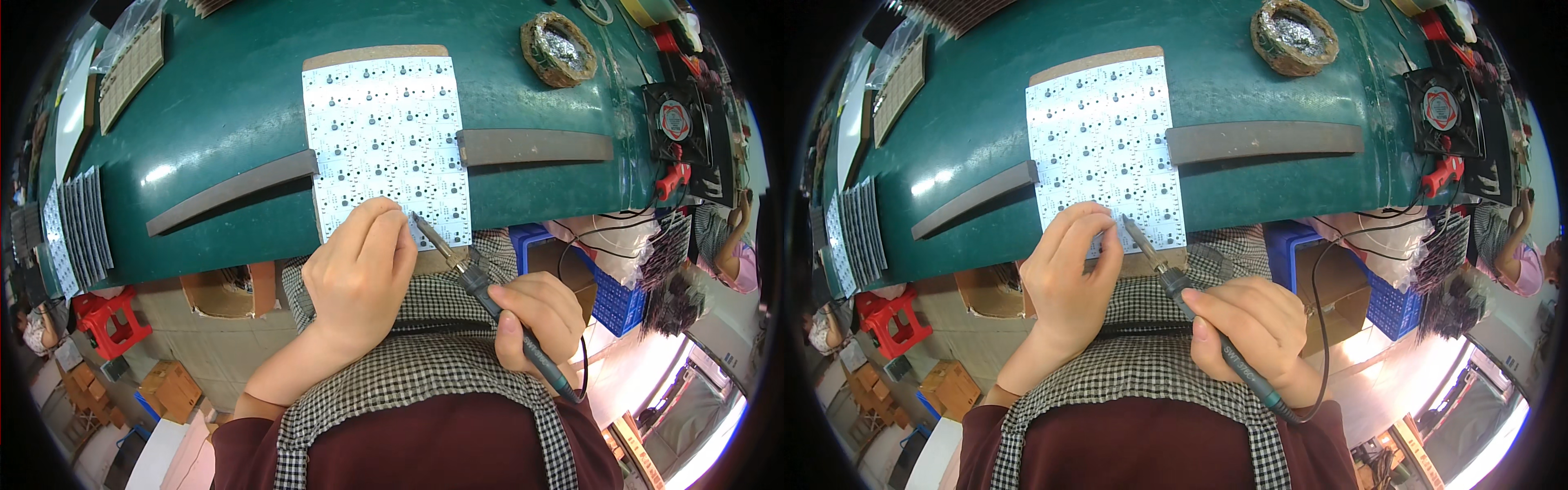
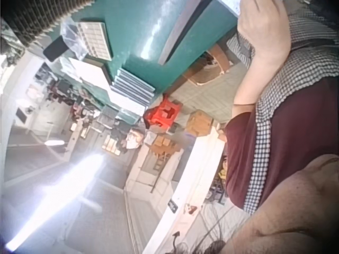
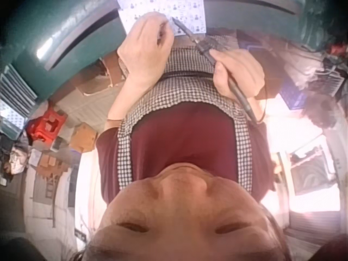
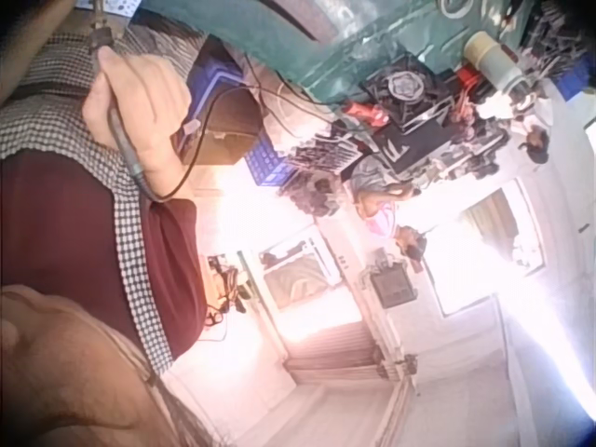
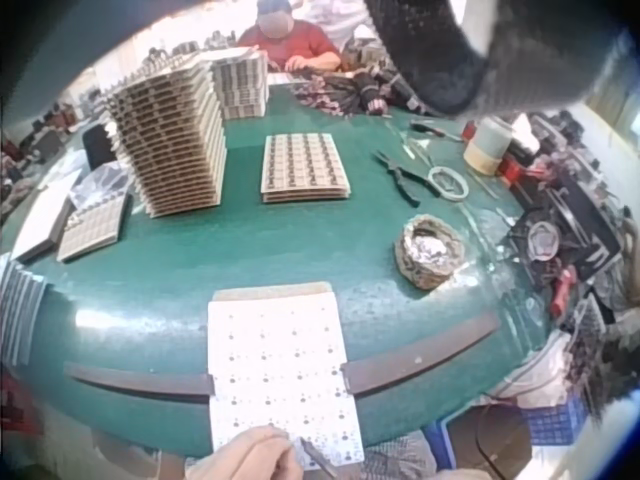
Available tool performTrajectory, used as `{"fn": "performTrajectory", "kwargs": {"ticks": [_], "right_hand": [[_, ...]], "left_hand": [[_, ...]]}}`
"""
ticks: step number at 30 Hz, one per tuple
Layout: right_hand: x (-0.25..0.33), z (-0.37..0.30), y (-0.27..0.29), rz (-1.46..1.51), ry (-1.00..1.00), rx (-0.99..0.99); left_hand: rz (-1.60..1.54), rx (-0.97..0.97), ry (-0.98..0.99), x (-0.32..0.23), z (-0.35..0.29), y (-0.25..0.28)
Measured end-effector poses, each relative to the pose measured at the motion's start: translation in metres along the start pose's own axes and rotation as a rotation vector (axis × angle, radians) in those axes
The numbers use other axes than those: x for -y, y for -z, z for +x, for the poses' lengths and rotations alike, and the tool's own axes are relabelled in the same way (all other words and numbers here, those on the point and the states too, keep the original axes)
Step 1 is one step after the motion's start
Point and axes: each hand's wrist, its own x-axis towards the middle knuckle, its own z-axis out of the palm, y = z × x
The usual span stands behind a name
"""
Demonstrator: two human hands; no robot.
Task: The person solders electronic components onto a printed circuit board using a soldering iron and solder wire.
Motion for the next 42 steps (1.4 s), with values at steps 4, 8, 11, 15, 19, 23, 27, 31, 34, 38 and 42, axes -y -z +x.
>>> {"fn": "performTrajectory", "kwargs": {"ticks": [4, 8, 11, 15, 19, 23, 27, 31, 34, 38, 42], "right_hand": [[0.001, -0.001, 0.000, 0.008, -0.006, -0.004], [0.003, -0.002, 0.004, 0.009, 0.000, 0.023], [0.003, -0.003, 0.007, 0.012, 0.004, 0.015], [0.003, -0.005, 0.006, -0.003, 0.007, 0.007], [0.003, -0.003, 0.004, -0.007, 0.008, 0.000], [0.002, -0.003, -0.001, -0.002, 0.012, -0.022], [0.003, -0.001, -0.001, -0.002, 0.014, -0.019], [0.004, -0.003, 0.001, -0.006, 0.013, -0.004], [0.005, -0.004, 0.005, -0.012, 0.016, 0.005], [0.005, -0.005, 0.004, -0.009, 0.022, -0.018], [0.004, -0.005, 0.003, -0.016, 0.021, -0.011]], "left_hand": [[0.006, 0.043, 0.030, -0.003, 0.000, 0.003], [-0.051, 0.054, 0.030, 0.002, 0.000, 0.007], [-0.086, 0.101, 0.070, 0.001, 0.000, 0.010], [-0.135, 0.193, 0.181, -0.006, 0.003, 0.016], [-0.133, 0.161, 0.148, -0.005, 0.002, 0.013], [-0.108, 0.120, 0.117, -0.002, 0.001, 0.008], [-0.072, 0.083, 0.068, 0.000, 0.000, 0.005], [-0.055, 0.089, 0.049, -0.001, 0.001, 0.008], [-0.056, 0.092, 0.059, -0.002, 0.001, 0.009], [-0.129, 0.161, 0.137, -0.004, 0.002, 0.014], [-0.161, 0.162, 0.152, -0.003, 0.002, 0.013]]}}
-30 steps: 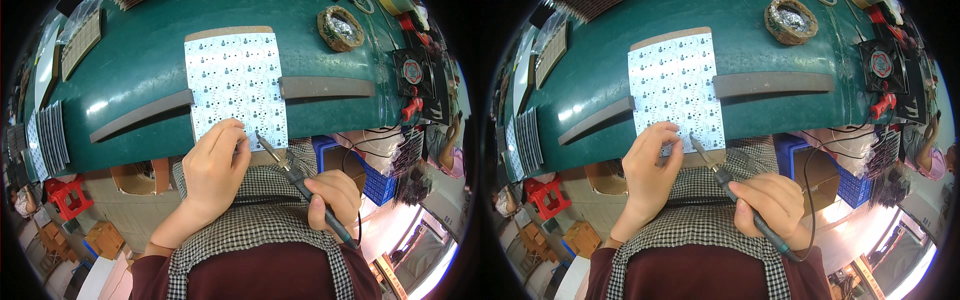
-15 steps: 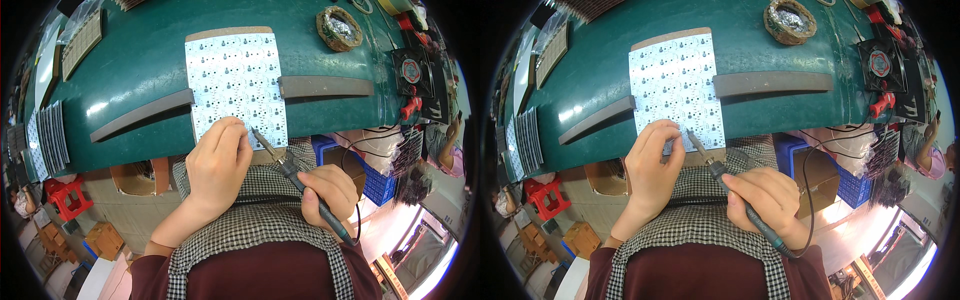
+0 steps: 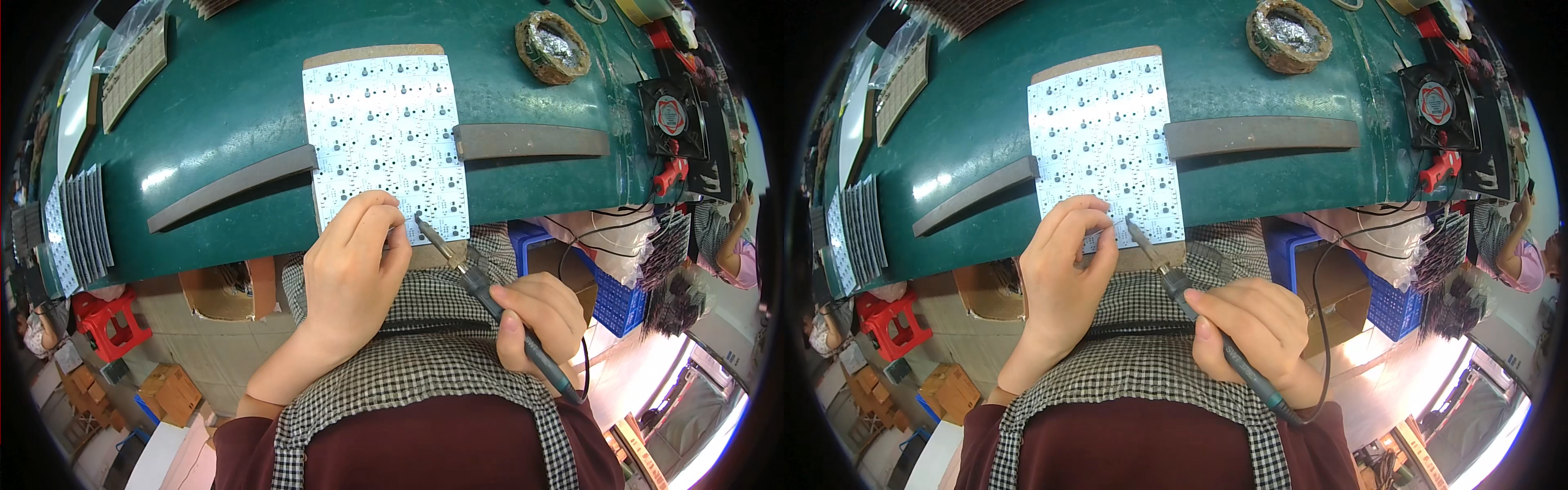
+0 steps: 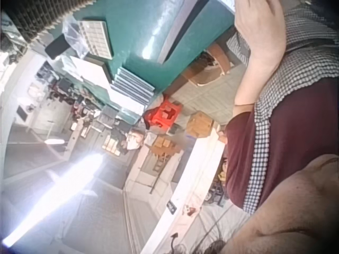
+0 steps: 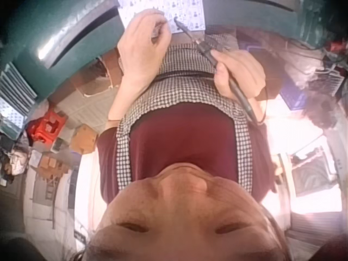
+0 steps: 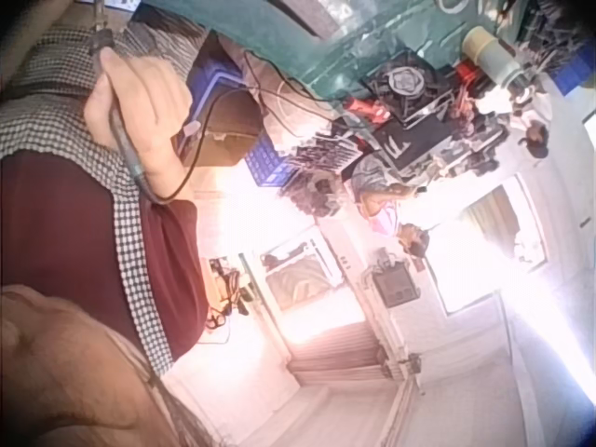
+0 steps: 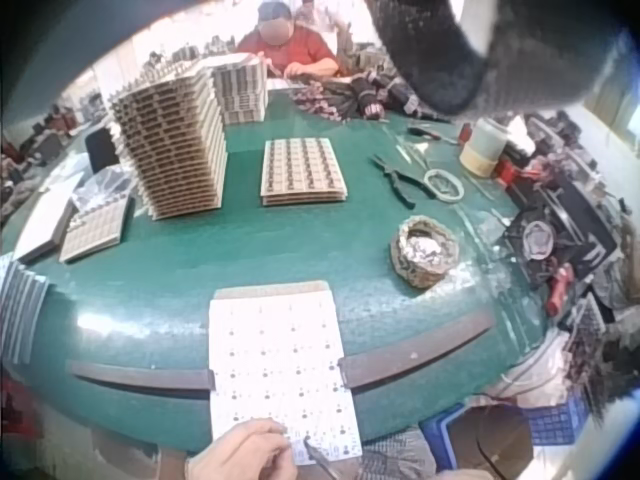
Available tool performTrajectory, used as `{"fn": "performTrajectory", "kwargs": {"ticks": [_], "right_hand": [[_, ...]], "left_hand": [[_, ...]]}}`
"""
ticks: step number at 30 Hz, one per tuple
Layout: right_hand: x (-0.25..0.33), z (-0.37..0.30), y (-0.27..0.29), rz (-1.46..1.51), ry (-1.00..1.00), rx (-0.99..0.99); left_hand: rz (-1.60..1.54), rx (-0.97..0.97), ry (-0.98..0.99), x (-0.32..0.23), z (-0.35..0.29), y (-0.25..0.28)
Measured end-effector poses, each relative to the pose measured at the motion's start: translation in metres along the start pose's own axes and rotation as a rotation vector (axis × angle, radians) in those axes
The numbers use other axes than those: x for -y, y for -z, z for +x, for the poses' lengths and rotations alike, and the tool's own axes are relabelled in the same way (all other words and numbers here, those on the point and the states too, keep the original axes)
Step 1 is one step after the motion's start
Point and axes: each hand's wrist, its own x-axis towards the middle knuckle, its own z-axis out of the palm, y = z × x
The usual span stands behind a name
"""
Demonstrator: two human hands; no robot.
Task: The person solders electronic components onto a printed circuit board using a soldering iron and solder wire.
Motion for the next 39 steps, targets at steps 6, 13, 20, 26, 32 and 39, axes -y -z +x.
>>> {"fn": "performTrajectory", "kwargs": {"ticks": [6, 13, 20, 26, 32, 39], "right_hand": [[0.002, -0.004, 0.005, -0.017, 0.006, -0.008], [0.005, -0.006, 0.011, 0.016, -0.022, 0.039], [0.003, -0.007, 0.005, 0.001, -0.012, 0.029], [0.003, -0.008, 0.004, 0.001, -0.015, 0.036], [0.004, -0.009, 0.004, 0.004, -0.005, 0.031], [0.006, -0.014, 0.005, -0.005, 0.018, 0.019]], "left_hand": [[-0.075, 0.049, -0.001, -0.007, -0.006, 0.014], [-0.010, 0.018, -0.078, 0.004, -0.017, 0.003], [0.061, -0.089, -0.132, 0.006, -0.015, -0.006], [0.106, -0.109, -0.145, 0.004, -0.015, -0.008], [0.124, -0.097, -0.143, 0.001, -0.016, -0.008], [0.042, -0.007, -0.075, 0.000, -0.019, -0.001]]}}
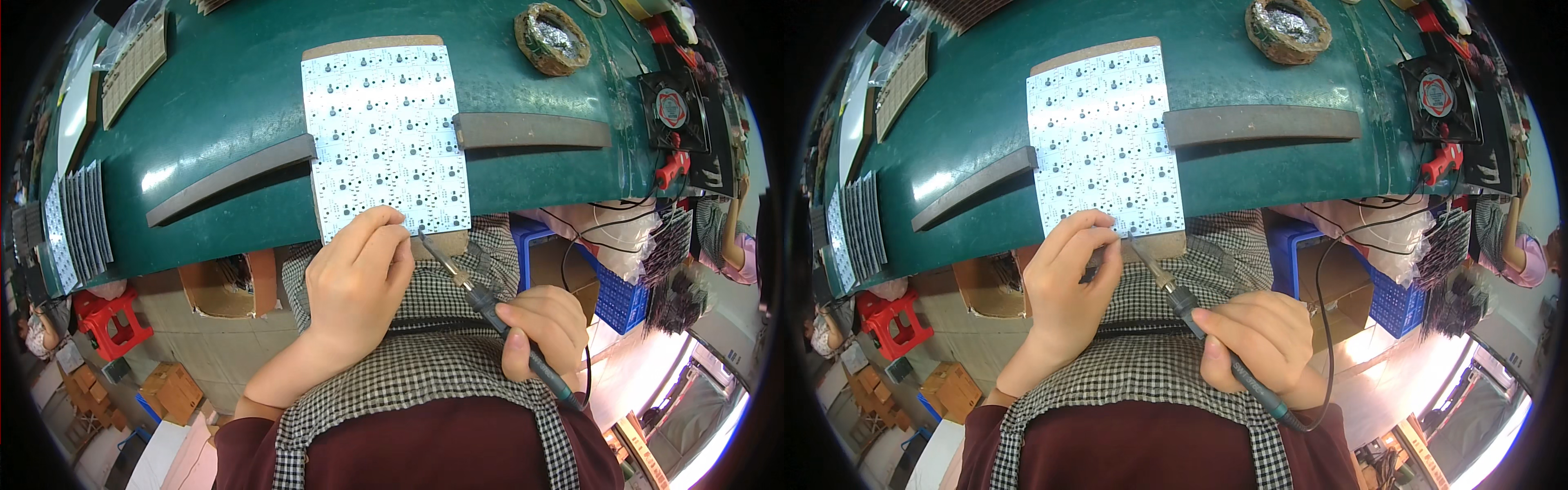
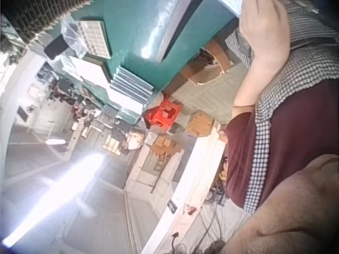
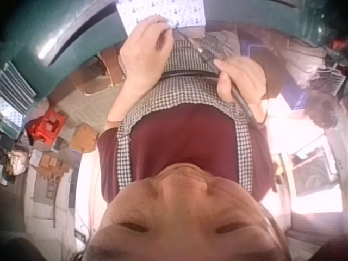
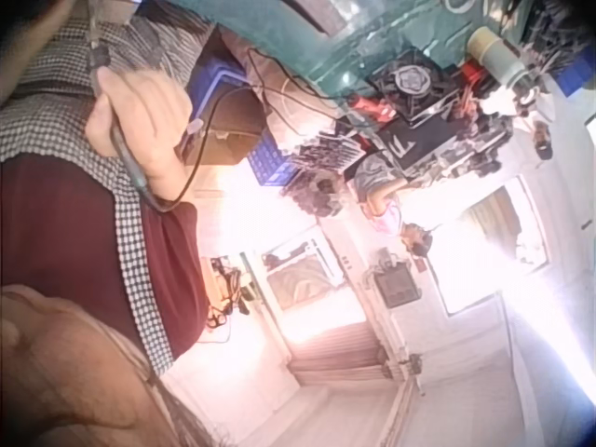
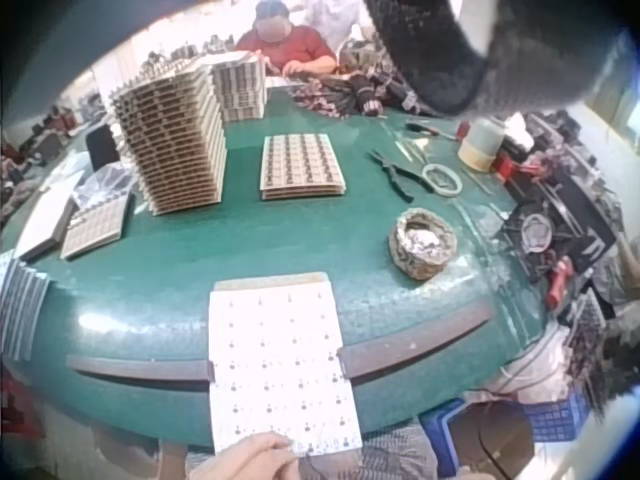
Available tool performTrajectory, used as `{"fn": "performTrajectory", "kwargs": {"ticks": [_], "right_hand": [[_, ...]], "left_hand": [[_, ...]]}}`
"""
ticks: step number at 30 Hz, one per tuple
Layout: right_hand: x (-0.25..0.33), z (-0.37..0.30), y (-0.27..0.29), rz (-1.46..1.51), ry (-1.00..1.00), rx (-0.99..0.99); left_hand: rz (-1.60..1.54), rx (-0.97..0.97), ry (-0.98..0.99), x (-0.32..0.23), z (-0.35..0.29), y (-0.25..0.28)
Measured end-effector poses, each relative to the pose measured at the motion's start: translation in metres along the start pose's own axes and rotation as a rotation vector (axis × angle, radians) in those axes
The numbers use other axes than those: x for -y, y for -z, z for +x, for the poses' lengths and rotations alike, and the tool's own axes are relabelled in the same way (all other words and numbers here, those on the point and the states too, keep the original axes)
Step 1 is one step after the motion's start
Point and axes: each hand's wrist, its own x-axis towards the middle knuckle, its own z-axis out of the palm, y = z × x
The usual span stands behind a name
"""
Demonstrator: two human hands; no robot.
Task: The person solders electronic components onto a printed circuit board using a soldering iron and solder wire.
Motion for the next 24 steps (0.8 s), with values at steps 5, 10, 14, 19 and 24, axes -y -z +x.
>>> {"fn": "performTrajectory", "kwargs": {"ticks": [5, 10, 14, 19, 24], "right_hand": [[0.000, -0.001, 0.000, 0.000, 0.000, -0.026], [0.001, 0.001, -0.002, 0.001, 0.002, -0.031], [0.001, 0.003, 0.001, -0.001, 0.004, -0.066], [-0.002, 0.005, 0.006, 0.001, 0.002, -0.024], [-0.005, 0.009, 0.002, 0.039, -0.003, 0.005]], "left_hand": [[-0.051, 0.044, 0.047, -0.003, 0.002, 0.004], [-0.077, 0.050, 0.056, -0.002, 0.001, 0.005], [-0.221, 0.095, 0.164, -0.004, 0.003, 0.019], [-0.433, -0.070, 0.331, 0.018, -0.001, 0.043], [-0.225, -0.116, 0.283, 0.020, -0.002, 0.041]]}}
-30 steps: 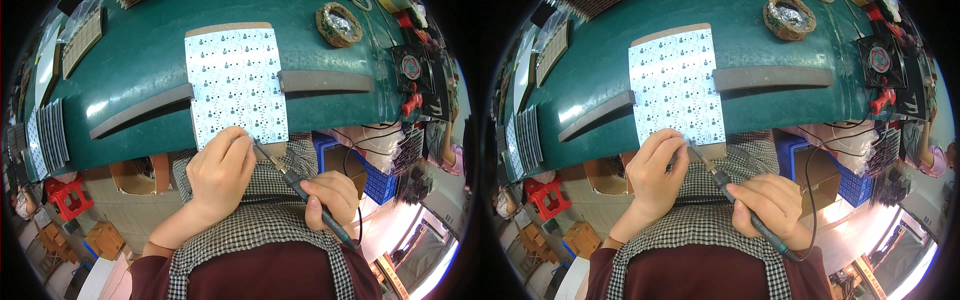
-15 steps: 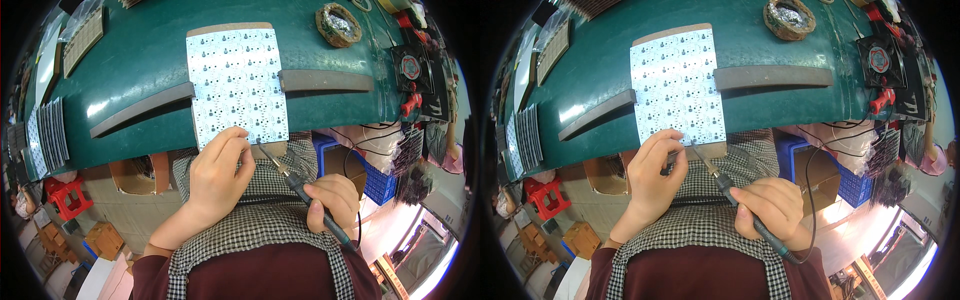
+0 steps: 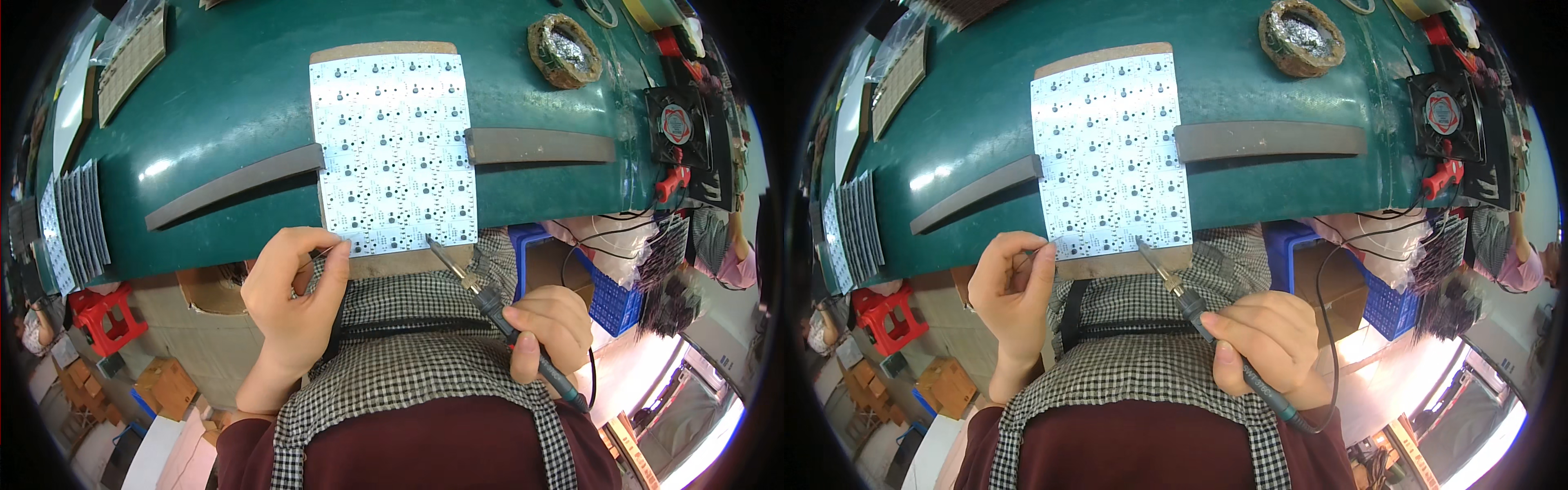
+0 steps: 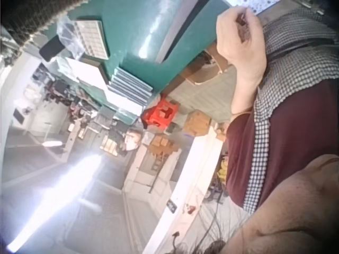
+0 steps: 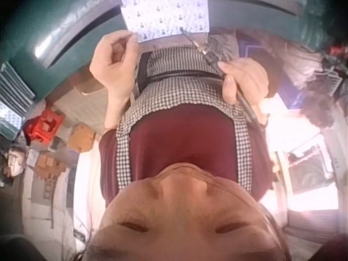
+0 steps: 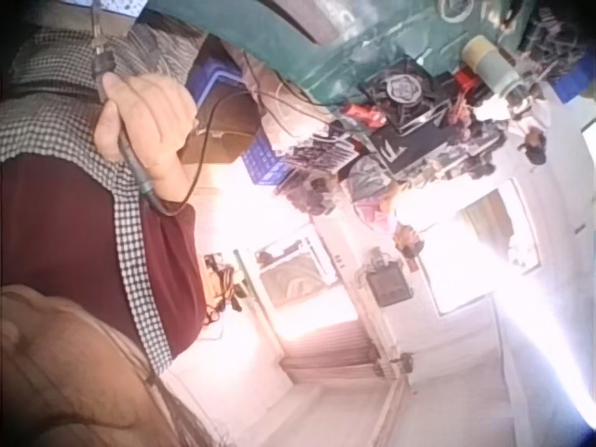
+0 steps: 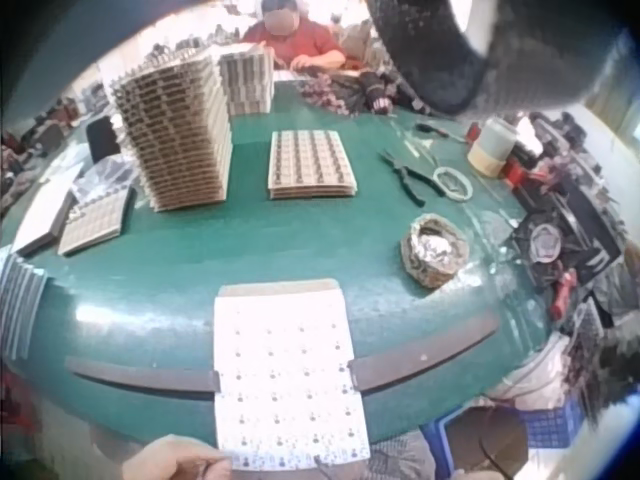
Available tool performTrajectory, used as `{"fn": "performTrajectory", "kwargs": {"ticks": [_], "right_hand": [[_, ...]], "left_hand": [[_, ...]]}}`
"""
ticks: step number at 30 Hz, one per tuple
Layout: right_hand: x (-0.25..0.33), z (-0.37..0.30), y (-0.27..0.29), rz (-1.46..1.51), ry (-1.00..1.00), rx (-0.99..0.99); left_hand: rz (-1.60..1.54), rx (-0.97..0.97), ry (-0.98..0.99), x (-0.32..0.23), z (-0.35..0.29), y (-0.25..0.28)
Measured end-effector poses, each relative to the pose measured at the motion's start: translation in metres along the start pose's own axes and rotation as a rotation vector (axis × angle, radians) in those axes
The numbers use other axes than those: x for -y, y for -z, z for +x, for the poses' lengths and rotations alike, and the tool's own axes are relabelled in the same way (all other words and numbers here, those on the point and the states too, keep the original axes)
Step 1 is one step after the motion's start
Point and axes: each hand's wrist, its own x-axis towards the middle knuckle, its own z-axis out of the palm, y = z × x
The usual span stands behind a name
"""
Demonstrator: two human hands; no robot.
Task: The person solders electronic components onto a printed circuit board using a soldering iron and solder wire.
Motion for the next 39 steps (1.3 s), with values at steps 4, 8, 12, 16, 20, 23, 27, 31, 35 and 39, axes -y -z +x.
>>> {"fn": "performTrajectory", "kwargs": {"ticks": [4, 8, 12, 16, 20, 23, 27, 31, 35, 39], "right_hand": [[0.000, 0.006, -0.001, 0.003, 0.010, 0.028], [-0.001, 0.009, 0.002, -0.036, 0.058, 0.015], [-0.001, 0.006, 0.018, -0.043, 0.087, -0.011], [-0.013, 0.010, 0.021, -0.222, 0.063, -0.193], [-0.049, 0.028, 0.022, -0.434, 0.044, -0.350], [-0.072, 0.035, 0.016, -0.523, 0.009, -0.396], [-0.099, 0.041, 0.012, -0.674, 0.042, -0.244], [-0.050, 0.028, 0.021, -0.355, -0.021, -0.249], [-0.004, 0.000, 0.017, -0.143, 0.114, -0.125], [0.010, -0.007, 0.003, -0.039, 0.073, -0.011]], "left_hand": [[-0.156, -0.004, 0.161, 0.005, 0.001, 0.002], [-0.293, -0.019, 0.272, -0.004, 0.009, 0.004], [-0.201, -0.123, 0.139, 0.001, 0.011, 0.006], [-0.030, -0.296, -0.001, 0.013, 0.012, 0.009], [0.055, -0.353, -0.014, 0.021, 0.013, 0.016], [0.070, -0.342, 0.015, 0.023, 0.010, 0.016], [-0.005, -0.286, 0.014, 0.021, 0.006, 0.011], [-0.035, -0.266, -0.009, 0.021, 0.005, 0.006], [0.008, -0.179, -0.055, 0.024, 0.006, 0.003], [0.040, -0.181, -0.047, 0.024, 0.004, 0.003]]}}
